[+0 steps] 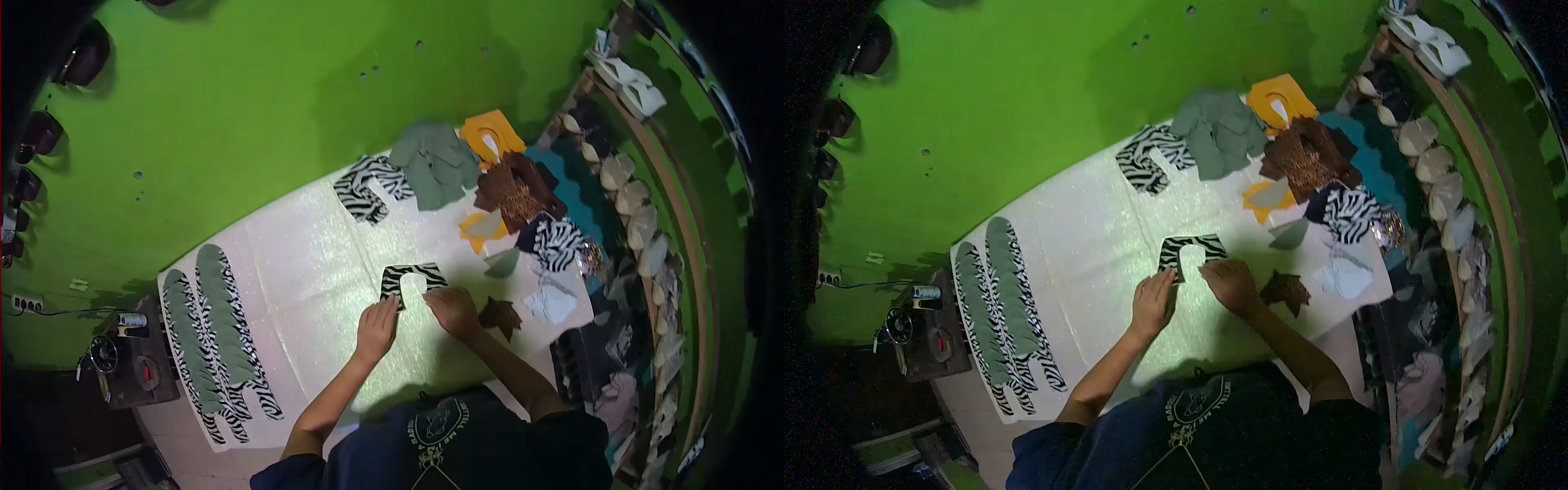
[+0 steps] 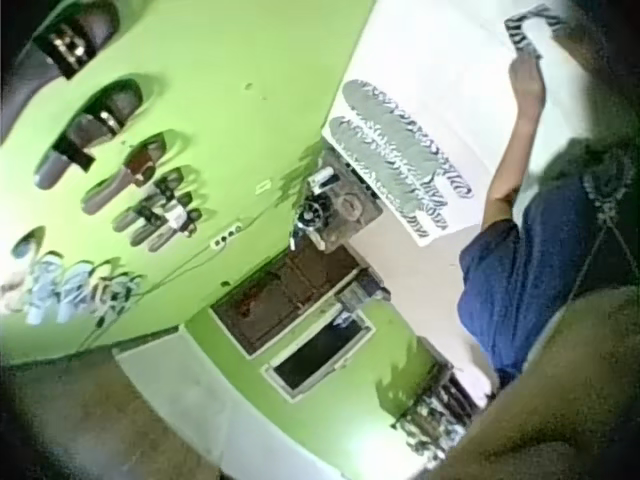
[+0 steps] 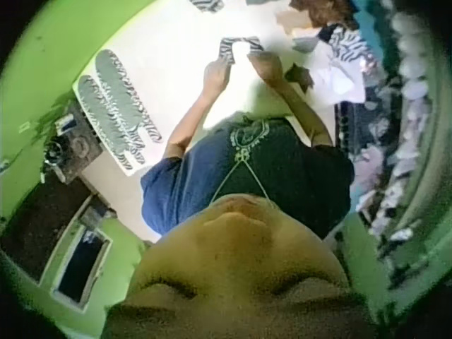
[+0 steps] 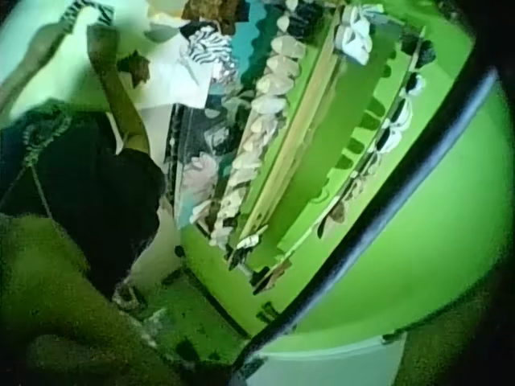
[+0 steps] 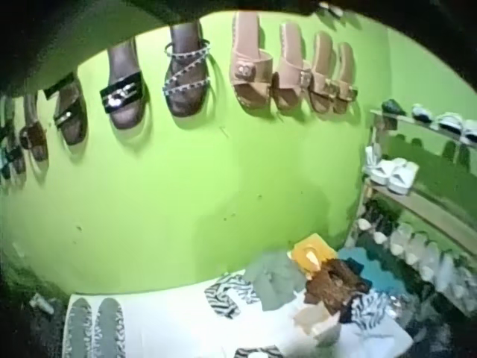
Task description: The person assembles shoe components on a white work table. They pick up zebra-patterned fabric pieces and green foam inserts, aligning them together and pressing them to form a unit. The person repeats this process, handling the parts one at a time and placing the assembled units on the table.
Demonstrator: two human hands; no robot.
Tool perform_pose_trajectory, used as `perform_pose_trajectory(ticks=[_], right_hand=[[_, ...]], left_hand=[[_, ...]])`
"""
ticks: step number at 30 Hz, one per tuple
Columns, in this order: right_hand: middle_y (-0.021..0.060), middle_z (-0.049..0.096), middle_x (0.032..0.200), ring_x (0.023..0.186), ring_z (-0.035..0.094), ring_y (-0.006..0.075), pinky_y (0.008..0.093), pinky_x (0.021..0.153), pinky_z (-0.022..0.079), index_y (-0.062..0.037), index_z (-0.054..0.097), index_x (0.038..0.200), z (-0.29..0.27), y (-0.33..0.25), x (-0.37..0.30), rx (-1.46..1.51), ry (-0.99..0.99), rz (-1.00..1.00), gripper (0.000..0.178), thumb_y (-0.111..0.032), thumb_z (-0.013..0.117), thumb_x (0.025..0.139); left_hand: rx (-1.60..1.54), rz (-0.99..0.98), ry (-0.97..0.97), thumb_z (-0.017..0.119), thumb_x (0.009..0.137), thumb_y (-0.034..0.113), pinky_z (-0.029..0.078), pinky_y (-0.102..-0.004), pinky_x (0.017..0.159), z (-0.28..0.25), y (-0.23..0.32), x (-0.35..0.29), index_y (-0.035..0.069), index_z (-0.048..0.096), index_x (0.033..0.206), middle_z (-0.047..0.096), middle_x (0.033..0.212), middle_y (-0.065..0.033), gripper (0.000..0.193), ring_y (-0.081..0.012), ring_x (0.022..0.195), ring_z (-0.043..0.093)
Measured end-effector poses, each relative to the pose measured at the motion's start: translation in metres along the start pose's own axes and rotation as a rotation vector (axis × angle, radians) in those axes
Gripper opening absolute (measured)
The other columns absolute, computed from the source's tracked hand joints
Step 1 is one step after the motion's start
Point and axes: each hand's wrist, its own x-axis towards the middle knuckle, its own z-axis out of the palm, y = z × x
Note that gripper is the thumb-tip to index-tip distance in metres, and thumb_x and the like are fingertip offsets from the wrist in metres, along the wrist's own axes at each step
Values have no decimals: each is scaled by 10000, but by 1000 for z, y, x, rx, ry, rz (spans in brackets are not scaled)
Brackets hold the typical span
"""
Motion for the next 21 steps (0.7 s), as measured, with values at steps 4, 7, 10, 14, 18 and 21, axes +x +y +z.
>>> perform_pose_trajectory(ticks=[4, 7, 10, 14, 18, 21], right_hand=[[38, 596, 921, 878, 557, 197, 346, 752, 411, -89, 593, 937, -13, -31, -66, 22, -55, 86, 174, -132, 567, 770], [37, 590, 941, 892, 555, 193, 347, 773, 410, -100, 607, 900, -14, -44, -93, 31, -83, 118, 168, -131, 602, 734], [40, 584, 950, 907, 549, 193, 351, 782, 409, -97, 613, 889, -14, -52, -103, 45, -88, 165, 175, -141, 626, 720], [47, 580, 946, 902, 545, 210, 353, 775, 407, -83, 612, 900, -19, -47, -100, 58, -35, 192, 188, -157, 634, 728], [57, 577, 939, 887, 540, 234, 358, 764, 403, -68, 603, 901, -19, -13, -86, 34, 55, 295, 187, -163, 625, 742], [62, 569, 932, 881, 531, 237, 360, 767, 395, -62, 589, 915, -22, 19, -72, -71, 156, 387, 198, -176, 614, 754]], left_hand=[[-7, 113, -96, 576, 728, 63, 376, -357, 871, 13, 27, -52, 14, 509, 1143, 532, 1165, -114, 424, -241, 1027, 521], [-9, 142, -119, 572, 740, 73, 377, -352, 846, 15, 41, -67, 32, 528, 1129, 540, 1152, -90, 393, -229, 1016, 516], [-45, 147, -107, 587, 727, 119, 355, -374, 827, 15, 48, -63, 57, 554, 1080, 554, 1106, -68, 360, -215, 997, 513], [-79, 178, -87, 598, 707, 184, 340, -384, 812, 10, 53, -40, 76, 579, 998, 568, 1035, -50, 311, -197, 957, 515], [-89, 202, -69, 577, 734, 161, 316, -392, 809, 15, 55, 1, 88, 578, 978, 569, 1007, -43, 255, -182, 951, 519], [-124, 188, -94, 563, 755, 142, 304, -400, 827, 25, 56, 43, 73, 572, 1003, 565, 1025, -52, 257, -203, 964, 514]])
